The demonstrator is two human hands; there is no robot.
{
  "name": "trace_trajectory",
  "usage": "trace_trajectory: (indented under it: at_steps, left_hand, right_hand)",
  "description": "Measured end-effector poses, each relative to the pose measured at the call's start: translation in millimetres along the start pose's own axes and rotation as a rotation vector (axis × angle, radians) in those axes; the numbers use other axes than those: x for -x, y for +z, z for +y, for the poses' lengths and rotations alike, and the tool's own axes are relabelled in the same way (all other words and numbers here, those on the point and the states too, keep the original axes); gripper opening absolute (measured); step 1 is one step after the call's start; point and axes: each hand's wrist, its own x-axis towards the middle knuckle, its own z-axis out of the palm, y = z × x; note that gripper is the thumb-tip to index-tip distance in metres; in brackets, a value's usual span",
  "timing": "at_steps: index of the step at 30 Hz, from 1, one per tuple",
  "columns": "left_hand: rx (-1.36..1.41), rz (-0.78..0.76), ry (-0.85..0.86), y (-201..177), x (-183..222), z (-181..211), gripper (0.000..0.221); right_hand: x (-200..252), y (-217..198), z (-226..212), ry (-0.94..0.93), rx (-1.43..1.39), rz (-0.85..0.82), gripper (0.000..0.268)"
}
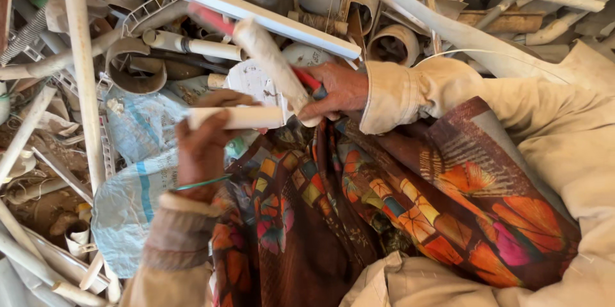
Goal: The person sorts through a pile of PVC pipe scraps, picking up blue and white plastic segments and cutting them with a hand blade.
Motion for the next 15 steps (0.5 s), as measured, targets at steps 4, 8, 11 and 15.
trace_trajectory:
  at_steps: [4,8,11,15]
  left_hand:
    - [0.020,0.094,0.110,-20.9,19.8,20.6,0.050]
    - [0.041,0.304,0.333,-54.4,37.4,25.9,0.065]
    - [0.044,0.692,0.647,-113.5,44.4,47.2,0.051]
    - [-0.268,0.727,0.503,-178.2,41.1,38.8,0.032]
  right_hand:
    - [4.1,-9.5,-10.8,-0.034,-0.069,0.053,0.049]
    - [22.4,-10.1,-29.3,-0.297,0.233,0.240,0.036]
    - [43.2,-5.3,-52.1,-0.623,0.186,0.381,0.026]
    - [58.8,-0.9,-90.8,-0.832,0.240,0.553,0.027]
